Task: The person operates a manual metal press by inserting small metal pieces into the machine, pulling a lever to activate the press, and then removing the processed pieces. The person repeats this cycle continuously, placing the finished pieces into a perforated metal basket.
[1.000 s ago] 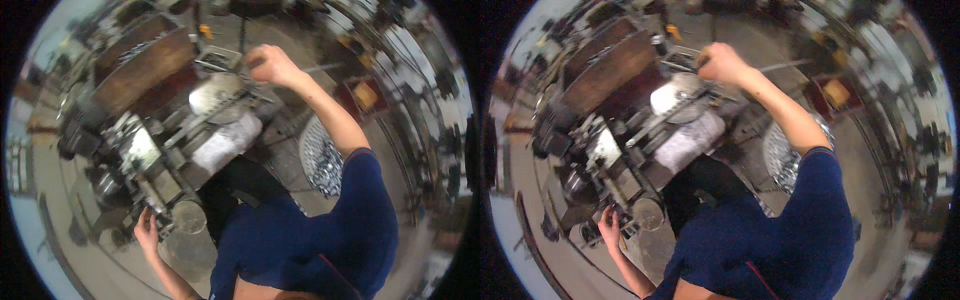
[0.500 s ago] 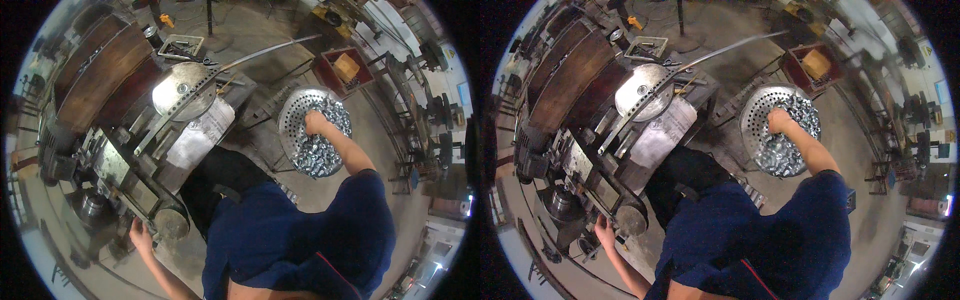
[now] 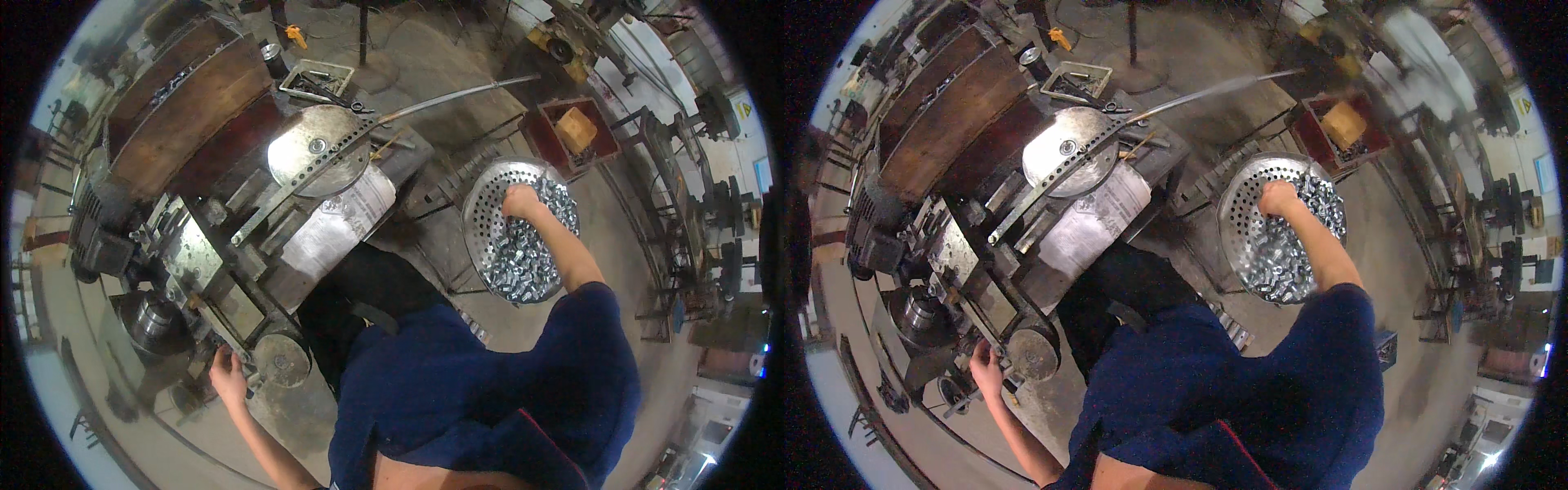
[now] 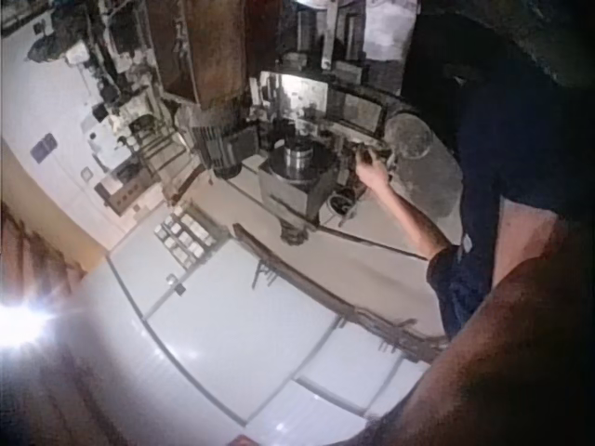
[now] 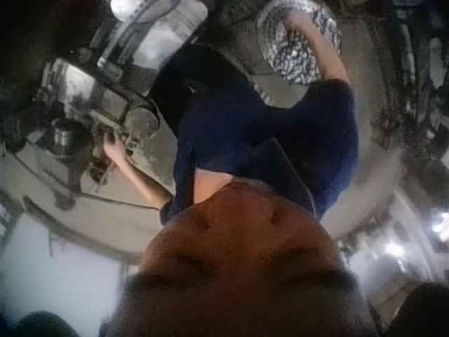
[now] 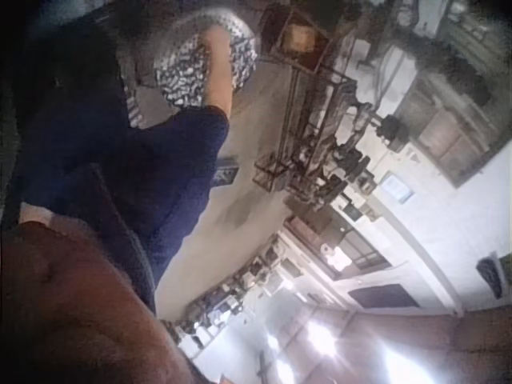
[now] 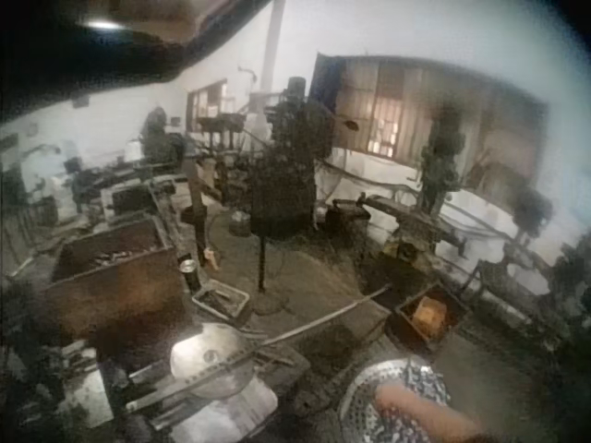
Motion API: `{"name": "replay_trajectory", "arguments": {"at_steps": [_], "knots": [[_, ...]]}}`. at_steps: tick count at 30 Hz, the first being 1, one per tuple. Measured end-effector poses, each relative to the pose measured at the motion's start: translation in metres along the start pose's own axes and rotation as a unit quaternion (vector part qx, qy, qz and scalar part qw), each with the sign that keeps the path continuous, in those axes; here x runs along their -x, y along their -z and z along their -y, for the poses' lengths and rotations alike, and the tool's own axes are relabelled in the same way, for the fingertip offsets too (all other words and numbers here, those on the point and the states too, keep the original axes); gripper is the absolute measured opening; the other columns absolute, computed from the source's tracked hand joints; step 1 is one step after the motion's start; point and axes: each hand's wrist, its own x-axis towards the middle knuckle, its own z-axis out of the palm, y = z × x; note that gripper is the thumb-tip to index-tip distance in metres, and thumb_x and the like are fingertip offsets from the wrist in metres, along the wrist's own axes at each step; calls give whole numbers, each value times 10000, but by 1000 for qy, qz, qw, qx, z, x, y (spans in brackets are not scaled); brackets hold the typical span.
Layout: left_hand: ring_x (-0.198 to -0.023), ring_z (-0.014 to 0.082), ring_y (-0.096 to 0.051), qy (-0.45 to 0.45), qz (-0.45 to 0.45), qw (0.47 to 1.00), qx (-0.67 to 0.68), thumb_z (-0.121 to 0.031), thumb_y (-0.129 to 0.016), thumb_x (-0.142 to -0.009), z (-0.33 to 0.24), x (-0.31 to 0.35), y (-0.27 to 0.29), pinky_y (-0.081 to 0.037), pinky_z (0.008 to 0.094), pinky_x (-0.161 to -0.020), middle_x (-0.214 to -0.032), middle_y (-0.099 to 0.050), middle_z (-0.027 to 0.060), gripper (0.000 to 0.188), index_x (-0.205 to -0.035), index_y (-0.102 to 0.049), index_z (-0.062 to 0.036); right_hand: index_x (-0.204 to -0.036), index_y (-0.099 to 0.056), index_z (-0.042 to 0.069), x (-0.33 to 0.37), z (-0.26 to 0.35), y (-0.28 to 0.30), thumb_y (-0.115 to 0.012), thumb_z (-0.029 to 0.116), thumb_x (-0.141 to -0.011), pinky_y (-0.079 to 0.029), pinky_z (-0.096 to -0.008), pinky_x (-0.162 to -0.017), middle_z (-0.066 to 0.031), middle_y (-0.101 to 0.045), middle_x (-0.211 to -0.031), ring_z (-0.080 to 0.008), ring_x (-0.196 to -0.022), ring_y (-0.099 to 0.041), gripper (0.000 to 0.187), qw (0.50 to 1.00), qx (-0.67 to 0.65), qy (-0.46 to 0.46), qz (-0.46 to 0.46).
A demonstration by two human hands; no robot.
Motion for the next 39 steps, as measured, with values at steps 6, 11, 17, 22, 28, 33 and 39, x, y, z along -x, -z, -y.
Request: {"name": "replay_trajectory", "arguments": {"at_steps": [6, 11, 17, 22, 28, 33, 39], "knots": [[-678, 173, -591, 50, 45, 996, 58, -78, -570, -796, -19, 1, 6, -473, 304, -660, -882, -639, 131, 303, -1085, -560, 12, -826, -630, -10, 7, 25, 24, -566, 201, -593, -484, -353, -796, -207, -611, -954, -318, -914, -593, 321, 994, -105, -28, -19], [-700, 151, -581, -8, 32, 999, 4, -91, -574, -794, -4, -1, 5, -464, 287, -659, -851, -635, 135, 303, -1077, -564, 16, -805, -626, -10, 3, 31, 19, -583, 212, -578, -473, -361, -805, -213, -602, -946, -326, -919, -581, 320, 991, -132, 3, -23], [-717, 126, -577, -14, 30, 999, 6, -115, -584, -805, -38, 12, 18, -460, 266, -663, -778, -621, 98, 281, -1051, -575, 20, -800, -621, -13, 18, 39, 42, -615, 227, -555, -473, -351, -769, -204, -610, -900, -324, -868, -586, 343, 984, -149, 50, -83], [-668, 122, -567, -30, -49, 962, 266, -105, -552, -839, -105, 27, 62, -460, 253, -630, -747, -610, 58, 227, -1023, -571, 26, -739, -690, 101, 52, 125, 109, -633, 177, -510, -435, -322, -817, -121, -590, -972, -264, -955, -538, 247, 823, -474, 253, -186], [-702, 171, -612, -57, 194, 861, 466, -338, -459, -906, -177, 10, 20, -482, 287, -671, -860, -632, 129, 415, -1069, -522, 38, -841, -678, 82, 113, 308, 206, -588, 172, -485, -373, -367, -883, -142, -528, -1064, -308, -1025, -468, 378, 610, -505, 588, -164], [-650, 187, -615, -62, 226, 689, 686, -357, -465, -898, -167, 21, -6, -493, 287, -620, -798, -625, 118, 379, -980, -551, 3, -796, -665, 69, 153, 371, 238, -637, 76, -489, -402, -368, -811, -143, -532, -1036, -307, -939, -494, 308, 553, -472, 650, -222], [-571, 89, -553, -83, 53, 809, 580, -217, -625, -817, -155, 26, 12, -441, 221, -502, -658, -584, 39, 229, -827, -583, 8, -866, -620, 24, 167, 384, 244, -569, 126, -519, -426, -384, -762, -197, -504, -1066, -341, -853, -494, 365, 564, -363, 696, -257]]}}
